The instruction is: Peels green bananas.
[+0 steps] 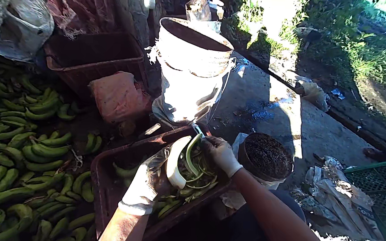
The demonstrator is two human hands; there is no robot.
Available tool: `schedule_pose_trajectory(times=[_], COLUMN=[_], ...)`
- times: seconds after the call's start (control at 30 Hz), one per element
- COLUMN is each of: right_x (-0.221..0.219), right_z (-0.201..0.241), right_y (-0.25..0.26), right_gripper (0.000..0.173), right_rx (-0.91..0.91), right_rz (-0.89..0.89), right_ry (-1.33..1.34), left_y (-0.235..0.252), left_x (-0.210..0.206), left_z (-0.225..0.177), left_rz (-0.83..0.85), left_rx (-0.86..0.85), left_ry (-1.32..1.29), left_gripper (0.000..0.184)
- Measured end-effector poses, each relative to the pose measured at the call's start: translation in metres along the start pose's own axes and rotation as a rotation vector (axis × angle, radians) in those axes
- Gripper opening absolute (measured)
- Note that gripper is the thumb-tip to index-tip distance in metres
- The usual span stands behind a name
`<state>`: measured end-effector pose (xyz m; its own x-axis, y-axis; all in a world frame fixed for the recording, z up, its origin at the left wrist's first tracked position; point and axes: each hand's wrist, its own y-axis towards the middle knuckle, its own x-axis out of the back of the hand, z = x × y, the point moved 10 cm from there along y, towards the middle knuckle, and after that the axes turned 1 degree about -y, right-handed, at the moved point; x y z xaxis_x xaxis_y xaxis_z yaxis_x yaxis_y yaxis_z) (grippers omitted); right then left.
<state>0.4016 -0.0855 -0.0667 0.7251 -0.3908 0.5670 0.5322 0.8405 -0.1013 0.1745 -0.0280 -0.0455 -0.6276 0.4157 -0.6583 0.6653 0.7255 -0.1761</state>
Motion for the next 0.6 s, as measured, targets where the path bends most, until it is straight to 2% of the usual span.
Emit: schedule_pose_trajectory(times=[0.07,0.13,0.23,0.33,0.43,0.6], right_x=[0.016,0.031,0.035,0.025,0.009,-0.008], right_z=[-0.019,-0.011,0.02,0.058,0.081,0.093], right_y=[0.014,0.013,-0.006,-0.035,-0.062,-0.089], right_gripper=[0.034,0.039,0.042,0.044,0.044,0.042], right_rx=[-0.083,-0.041,0.151,0.426,0.654,0.856], right_rz=[-0.022,-0.053,-0.086,-0.057,0.0,0.031], right_ry=[0.033,0.039,0.034,-0.028,-0.08,-0.194], left_y=[0.0,0.0,-0.001,0.002,0.011,0.009], left_x=[-0.002,-0.002,-0.003,0.003,0.014,0.018], left_z=[-0.004,-0.008,-0.011,-0.011,-0.013,-0.013], left_rz=[0.002,-0.028,0.001,0.04,-0.007,-0.111], left_rx=[-0.004,-0.009,0.033,0.03,-0.017,-0.039], left_ry=[-0.024,-0.086,-0.231,-0.249,-0.274,-0.338], left_gripper=[0.034,0.037,0.035,0.035,0.037,0.037])
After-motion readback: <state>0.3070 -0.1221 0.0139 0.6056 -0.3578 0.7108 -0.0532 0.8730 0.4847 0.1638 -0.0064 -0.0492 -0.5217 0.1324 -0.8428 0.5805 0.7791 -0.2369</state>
